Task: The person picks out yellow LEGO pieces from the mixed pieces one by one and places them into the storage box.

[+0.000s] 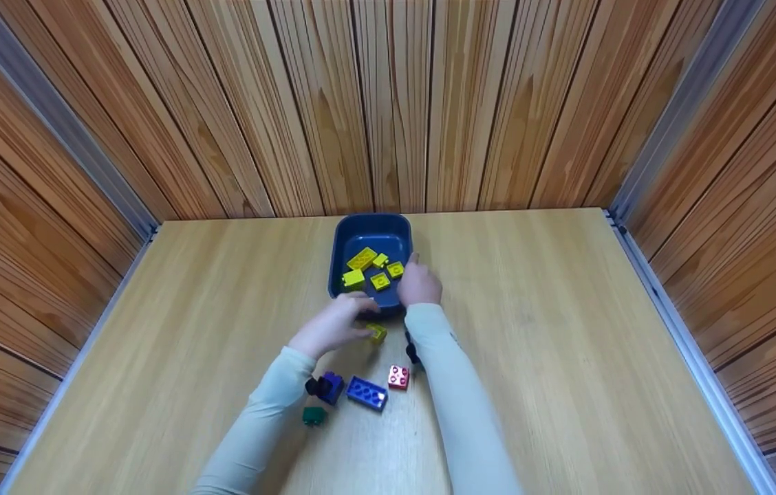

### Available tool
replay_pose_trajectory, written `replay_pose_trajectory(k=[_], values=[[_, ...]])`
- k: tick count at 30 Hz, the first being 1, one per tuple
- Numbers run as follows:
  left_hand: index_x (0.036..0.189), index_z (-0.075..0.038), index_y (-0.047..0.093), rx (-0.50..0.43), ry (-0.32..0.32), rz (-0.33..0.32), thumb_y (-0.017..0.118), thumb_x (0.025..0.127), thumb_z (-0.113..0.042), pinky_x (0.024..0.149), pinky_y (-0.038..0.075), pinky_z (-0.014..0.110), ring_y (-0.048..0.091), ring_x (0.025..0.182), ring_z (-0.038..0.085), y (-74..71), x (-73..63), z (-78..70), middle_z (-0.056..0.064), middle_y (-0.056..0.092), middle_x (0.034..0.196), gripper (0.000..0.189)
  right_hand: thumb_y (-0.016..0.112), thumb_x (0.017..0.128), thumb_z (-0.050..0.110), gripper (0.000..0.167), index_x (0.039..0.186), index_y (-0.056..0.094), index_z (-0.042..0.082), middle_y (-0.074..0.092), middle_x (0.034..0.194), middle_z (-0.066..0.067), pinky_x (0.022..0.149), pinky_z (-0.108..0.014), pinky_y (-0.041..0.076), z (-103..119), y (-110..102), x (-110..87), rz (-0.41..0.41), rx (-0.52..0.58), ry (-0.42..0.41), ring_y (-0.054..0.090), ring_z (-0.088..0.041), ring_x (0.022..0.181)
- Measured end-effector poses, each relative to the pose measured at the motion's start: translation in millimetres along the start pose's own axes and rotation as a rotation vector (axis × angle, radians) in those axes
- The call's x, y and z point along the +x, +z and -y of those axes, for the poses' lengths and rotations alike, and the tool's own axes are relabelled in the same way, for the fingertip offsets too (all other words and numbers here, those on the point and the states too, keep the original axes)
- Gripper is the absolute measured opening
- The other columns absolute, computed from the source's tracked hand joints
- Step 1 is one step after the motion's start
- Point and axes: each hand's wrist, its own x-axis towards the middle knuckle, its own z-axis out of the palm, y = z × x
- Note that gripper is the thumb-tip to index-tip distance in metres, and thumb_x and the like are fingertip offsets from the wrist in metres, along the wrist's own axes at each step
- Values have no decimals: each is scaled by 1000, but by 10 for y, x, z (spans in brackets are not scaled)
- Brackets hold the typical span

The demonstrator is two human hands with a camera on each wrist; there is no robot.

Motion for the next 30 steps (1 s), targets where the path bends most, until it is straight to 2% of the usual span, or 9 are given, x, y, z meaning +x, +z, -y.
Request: replay_pose_trajectory(k=[4,9,15,22,26,30], values=[[122,-13,64,33,-4,46,76,83,-17,94,46,31,57,107,16,126,12,-17,2,63,117,42,54,93,8,50,139,38,-5,65,102,-23,71,-46,53,0,-1,8,5,10,7,64,-29,79],[121,-14,66,54,0,73,76,83,-16,92,48,31,58,102,14,242,24,-41,2,64,113,40,53,92,8,53,140,36,-7,65,102,-24,70,-48,53,-2,-1,-1,-14,13,-5,64,-29,79],[118,-16,68,126,2,95,75,84,-15,90,48,29,59,98,13,325,72,-55,0,65,108,35,54,92,9,55,142,34,-8,65,102,-24,71,-48,53,-6,7,-3,-23,12,-1,64,-29,78],[113,-13,71,243,20,90,66,90,-7,87,50,26,60,95,14,379,129,-39,2,65,102,24,55,91,9,54,139,37,-7,66,102,-25,70,-49,53,8,-3,0,-28,-1,4,65,-32,78],[111,-12,71,241,18,77,62,92,-4,88,49,26,60,95,13,401,147,-18,2,66,103,23,54,93,9,55,141,34,-6,65,105,-25,72,-47,53,16,-3,3,1,4,24,63,-29,78],[111,-13,71,175,-8,61,60,93,-4,90,48,26,60,99,13,412,156,-5,0,66,106,23,53,94,10,57,144,31,-6,65,106,-24,74,-46,53,17,2,18,17,12,39,62,-28,77]])
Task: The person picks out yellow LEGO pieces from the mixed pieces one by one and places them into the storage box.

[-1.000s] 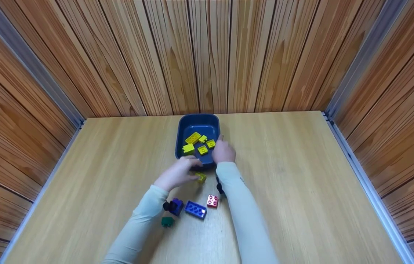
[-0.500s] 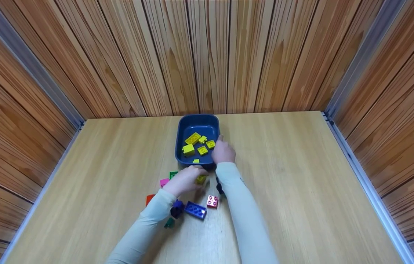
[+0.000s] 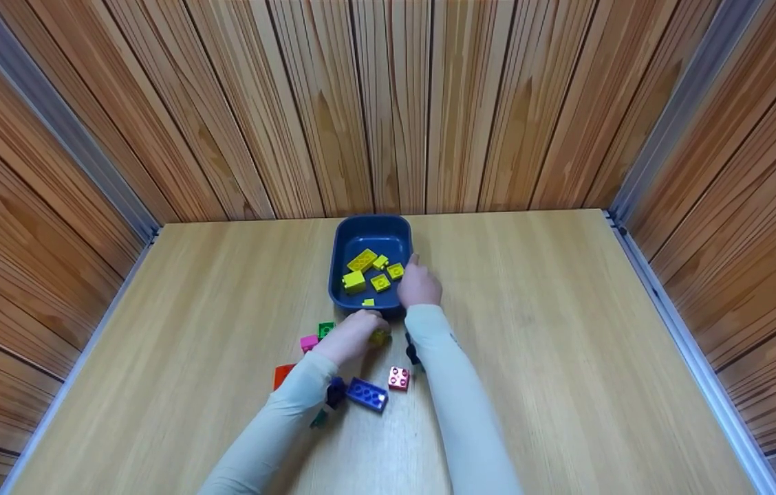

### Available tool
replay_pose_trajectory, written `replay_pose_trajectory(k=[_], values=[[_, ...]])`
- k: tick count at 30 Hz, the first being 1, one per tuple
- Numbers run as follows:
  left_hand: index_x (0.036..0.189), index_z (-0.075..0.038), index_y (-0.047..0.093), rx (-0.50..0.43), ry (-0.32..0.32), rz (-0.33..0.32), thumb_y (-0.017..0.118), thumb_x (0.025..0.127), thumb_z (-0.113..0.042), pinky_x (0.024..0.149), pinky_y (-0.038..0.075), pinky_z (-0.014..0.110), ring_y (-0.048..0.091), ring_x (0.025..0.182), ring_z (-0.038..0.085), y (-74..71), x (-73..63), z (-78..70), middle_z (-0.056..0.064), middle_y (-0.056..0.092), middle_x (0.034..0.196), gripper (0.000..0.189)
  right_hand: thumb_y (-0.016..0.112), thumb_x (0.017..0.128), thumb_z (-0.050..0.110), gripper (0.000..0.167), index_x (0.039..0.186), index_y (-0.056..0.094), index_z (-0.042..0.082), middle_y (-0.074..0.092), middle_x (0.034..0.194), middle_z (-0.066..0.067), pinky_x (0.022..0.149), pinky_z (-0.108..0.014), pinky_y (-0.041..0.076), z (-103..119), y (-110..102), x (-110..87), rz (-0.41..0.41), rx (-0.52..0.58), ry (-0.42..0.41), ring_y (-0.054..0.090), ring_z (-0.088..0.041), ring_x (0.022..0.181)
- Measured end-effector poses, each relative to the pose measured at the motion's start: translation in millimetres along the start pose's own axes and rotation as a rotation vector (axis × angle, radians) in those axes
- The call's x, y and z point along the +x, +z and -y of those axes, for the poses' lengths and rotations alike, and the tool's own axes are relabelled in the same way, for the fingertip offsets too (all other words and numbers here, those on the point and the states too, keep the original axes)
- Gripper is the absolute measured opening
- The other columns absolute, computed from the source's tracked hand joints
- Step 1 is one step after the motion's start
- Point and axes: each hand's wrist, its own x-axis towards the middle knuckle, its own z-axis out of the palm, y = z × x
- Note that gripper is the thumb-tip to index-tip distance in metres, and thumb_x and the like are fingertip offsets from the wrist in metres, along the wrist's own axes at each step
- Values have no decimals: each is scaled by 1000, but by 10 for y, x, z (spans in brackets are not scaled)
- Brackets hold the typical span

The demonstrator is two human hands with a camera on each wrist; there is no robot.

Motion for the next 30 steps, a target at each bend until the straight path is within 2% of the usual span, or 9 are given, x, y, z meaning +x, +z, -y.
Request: replay_pose_trajectory(k=[3,6,13,20,28,30], values=[[111,-14,71,-51,-34,12,60,93,-4,91,47,27,59,99,13,-1,9,3,-1,66,107,23,52,95,10,57,145,30,-5,65,106,-23,74,-46,53,-3,3,10,5,5,4,62,-27,77],[112,-15,70,-56,-47,27,60,94,-5,91,47,27,59,98,12,-3,20,7,-2,66,106,23,51,95,10,53,143,33,-3,64,108,-23,75,-46,52,-7,4,15,10,14,7,62,-28,79],[109,-14,70,-49,-18,15,61,93,-4,88,48,26,59,95,12,-4,0,18,-2,66,103,22,50,96,11,49,141,35,-1,63,111,-22,78,-47,52,-4,1,11,17,33,12,62,-28,83],[109,-14,71,11,21,11,63,91,-2,90,47,26,59,98,13,-16,-42,11,-1,66,103,24,53,93,10,46,135,42,-4,65,98,-22,69,-47,52,-31,23,16,-29,-1,-31,63,-30,77],[118,-18,67,-98,-30,40,66,89,-3,97,44,30,54,108,13,-169,-143,-21,-2,61,116,33,51,95,11,54,143,32,-5,63,107,-24,75,-47,52,-30,6,17,11,-4,-17,60,-28,78],[119,-17,67,-104,-16,34,66,89,-2,97,44,30,55,109,13,-223,-155,-26,-2,62,117,34,51,95,11,55,144,32,-5,63,105,-24,74,-47,52,-27,1,15,8,-4,-17,60,-28,77]])
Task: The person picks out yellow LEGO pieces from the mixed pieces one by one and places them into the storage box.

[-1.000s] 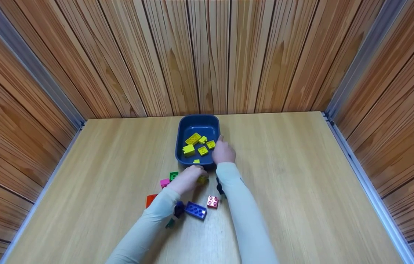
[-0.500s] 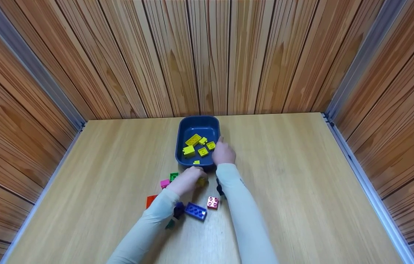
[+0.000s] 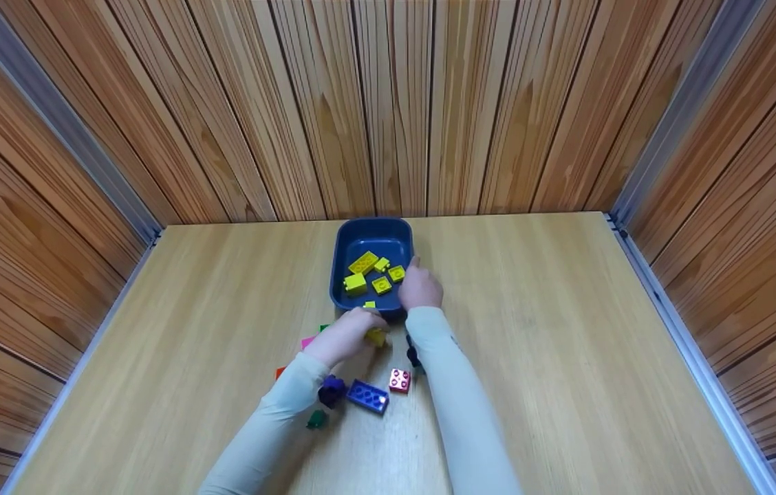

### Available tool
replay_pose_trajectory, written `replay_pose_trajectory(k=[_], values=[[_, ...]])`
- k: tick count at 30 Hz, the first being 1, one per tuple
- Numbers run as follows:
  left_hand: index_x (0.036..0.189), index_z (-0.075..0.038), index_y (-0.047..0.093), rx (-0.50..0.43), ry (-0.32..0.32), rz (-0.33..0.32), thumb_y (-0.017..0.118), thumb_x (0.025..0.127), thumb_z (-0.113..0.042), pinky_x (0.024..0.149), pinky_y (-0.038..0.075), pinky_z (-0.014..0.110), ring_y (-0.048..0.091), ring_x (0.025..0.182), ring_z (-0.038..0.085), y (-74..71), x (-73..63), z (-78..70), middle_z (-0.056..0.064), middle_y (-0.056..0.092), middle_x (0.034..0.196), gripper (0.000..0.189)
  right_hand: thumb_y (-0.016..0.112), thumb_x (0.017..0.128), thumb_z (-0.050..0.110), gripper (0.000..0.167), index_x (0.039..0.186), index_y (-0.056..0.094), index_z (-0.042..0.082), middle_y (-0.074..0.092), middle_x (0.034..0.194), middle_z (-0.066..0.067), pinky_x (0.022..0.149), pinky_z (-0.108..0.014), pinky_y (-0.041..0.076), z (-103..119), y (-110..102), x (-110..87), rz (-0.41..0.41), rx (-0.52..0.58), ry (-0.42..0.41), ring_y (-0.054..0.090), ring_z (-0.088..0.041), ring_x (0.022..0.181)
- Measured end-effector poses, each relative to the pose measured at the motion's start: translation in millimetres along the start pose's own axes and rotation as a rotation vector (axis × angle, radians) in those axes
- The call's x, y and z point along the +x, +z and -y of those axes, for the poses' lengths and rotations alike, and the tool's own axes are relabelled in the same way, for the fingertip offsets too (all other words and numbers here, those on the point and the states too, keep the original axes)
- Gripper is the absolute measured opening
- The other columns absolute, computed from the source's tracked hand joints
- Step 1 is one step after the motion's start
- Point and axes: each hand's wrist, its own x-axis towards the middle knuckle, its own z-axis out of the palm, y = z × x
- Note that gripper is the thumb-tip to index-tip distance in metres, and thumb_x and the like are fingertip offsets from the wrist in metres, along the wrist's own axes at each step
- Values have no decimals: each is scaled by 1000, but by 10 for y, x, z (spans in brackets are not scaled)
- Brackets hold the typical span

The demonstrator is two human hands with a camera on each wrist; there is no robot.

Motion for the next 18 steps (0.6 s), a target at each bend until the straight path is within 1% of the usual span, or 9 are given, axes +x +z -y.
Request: replay_pose_trajectory(k=[3,6,9,13,18], values=[[118,-17,68,-5,24,-19,66,89,-4,96,45,29,56,109,13,-85,-14,-10,-2,62,116,31,52,94,10,56,144,31,-5,64,104,-23,74,-46,53,0,4,-7,-5,7,1,61,-28,78],[117,-16,68,-31,29,-46,67,88,-5,97,44,30,55,111,14,-198,-33,-26,-2,62,117,31,52,94,10,54,143,33,-5,64,105,-23,76,-47,53,-1,2,-7,-5,14,-2,63,-30,82],[118,-16,67,-35,33,-75,67,88,-3,99,43,30,55,113,14,-330,-45,-38,-2,62,120,32,52,95,9,51,141,36,-5,64,105,-23,78,-48,52,3,0,-5,-5,17,-6,63,-31,85],[118,-16,68,11,58,-120,68,86,-1,100,42,31,56,114,15,-519,-21,-33,0,62,123,35,53,93,9,54,142,35,-6,64,103,-24,75,-48,53,3,-1,2,-15,-2,-19,64,-32,83],[116,-14,70,18,63,-179,70,86,-1,101,42,32,57,114,18,-709,24,17,3,64,121,34,54,90,8,59,143,32,-8,65,99,-24,70,-48,53,8,-8,-9,-21,-25,-27,63,-31,78]])
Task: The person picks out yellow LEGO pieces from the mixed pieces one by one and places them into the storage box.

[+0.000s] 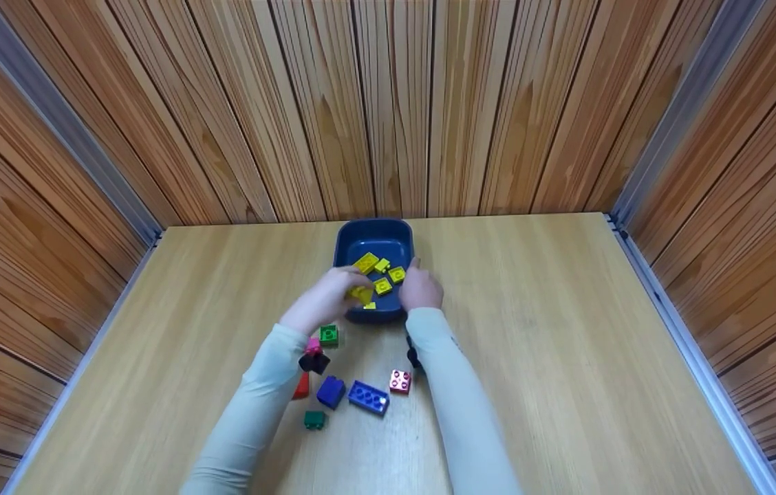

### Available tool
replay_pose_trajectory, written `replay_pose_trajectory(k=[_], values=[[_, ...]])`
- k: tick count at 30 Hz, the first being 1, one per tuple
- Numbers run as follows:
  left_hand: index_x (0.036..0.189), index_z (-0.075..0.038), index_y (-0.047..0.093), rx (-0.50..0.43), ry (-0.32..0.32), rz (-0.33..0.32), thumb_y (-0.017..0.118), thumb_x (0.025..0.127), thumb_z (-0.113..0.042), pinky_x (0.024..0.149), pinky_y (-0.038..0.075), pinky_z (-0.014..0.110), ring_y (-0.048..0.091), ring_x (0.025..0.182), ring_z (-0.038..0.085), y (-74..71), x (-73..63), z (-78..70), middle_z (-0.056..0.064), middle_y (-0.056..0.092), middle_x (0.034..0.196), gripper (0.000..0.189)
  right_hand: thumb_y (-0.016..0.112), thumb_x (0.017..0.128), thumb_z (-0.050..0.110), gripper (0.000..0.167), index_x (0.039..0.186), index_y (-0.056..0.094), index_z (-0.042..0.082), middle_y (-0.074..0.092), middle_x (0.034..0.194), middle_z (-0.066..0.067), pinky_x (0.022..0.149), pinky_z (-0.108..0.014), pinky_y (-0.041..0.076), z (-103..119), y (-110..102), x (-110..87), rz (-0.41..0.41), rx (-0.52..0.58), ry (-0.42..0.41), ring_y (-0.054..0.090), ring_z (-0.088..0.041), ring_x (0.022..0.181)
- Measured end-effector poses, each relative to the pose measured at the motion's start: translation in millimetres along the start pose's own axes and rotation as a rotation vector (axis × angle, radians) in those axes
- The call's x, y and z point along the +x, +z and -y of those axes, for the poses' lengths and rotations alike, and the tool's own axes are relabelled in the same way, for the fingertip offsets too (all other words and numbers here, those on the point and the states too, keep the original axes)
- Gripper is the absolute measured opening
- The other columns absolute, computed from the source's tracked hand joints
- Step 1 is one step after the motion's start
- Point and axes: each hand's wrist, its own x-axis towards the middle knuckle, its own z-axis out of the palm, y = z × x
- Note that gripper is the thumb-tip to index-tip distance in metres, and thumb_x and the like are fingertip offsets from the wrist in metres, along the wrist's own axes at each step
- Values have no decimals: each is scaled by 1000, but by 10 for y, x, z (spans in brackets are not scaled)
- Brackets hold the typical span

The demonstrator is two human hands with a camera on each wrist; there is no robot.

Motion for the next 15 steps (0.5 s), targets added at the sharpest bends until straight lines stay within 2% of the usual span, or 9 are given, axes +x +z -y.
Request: replay_pose_trajectory(k=[4,10,15], values=[[118,-12,69,-30,-24,-19,70,86,-3,100,43,34,56,114,20,-69,43,61,4,64,120,33,54,90,8,59,143,33,-8,66,96,-22,69,-45,53,4,-9,-15,6,-5,16,62,-28,74],[117,-13,69,-77,-79,-9,68,87,-2,101,42,37,53,118,21,-120,138,142,5,60,125,32,53,93,9,60,145,29,-7,65,99,-21,72,-42,54,13,-10,-13,30,8,42,62,-26,75],[117,-11,68,-73,-70,2,66,88,-1,100,43,35,54,113,20,-132,262,191,5,62,116,31,53,93,8,63,148,24,-4,64,100,-20,71,-40,52,19,3,-5,48,41,67,60,-27,76]])
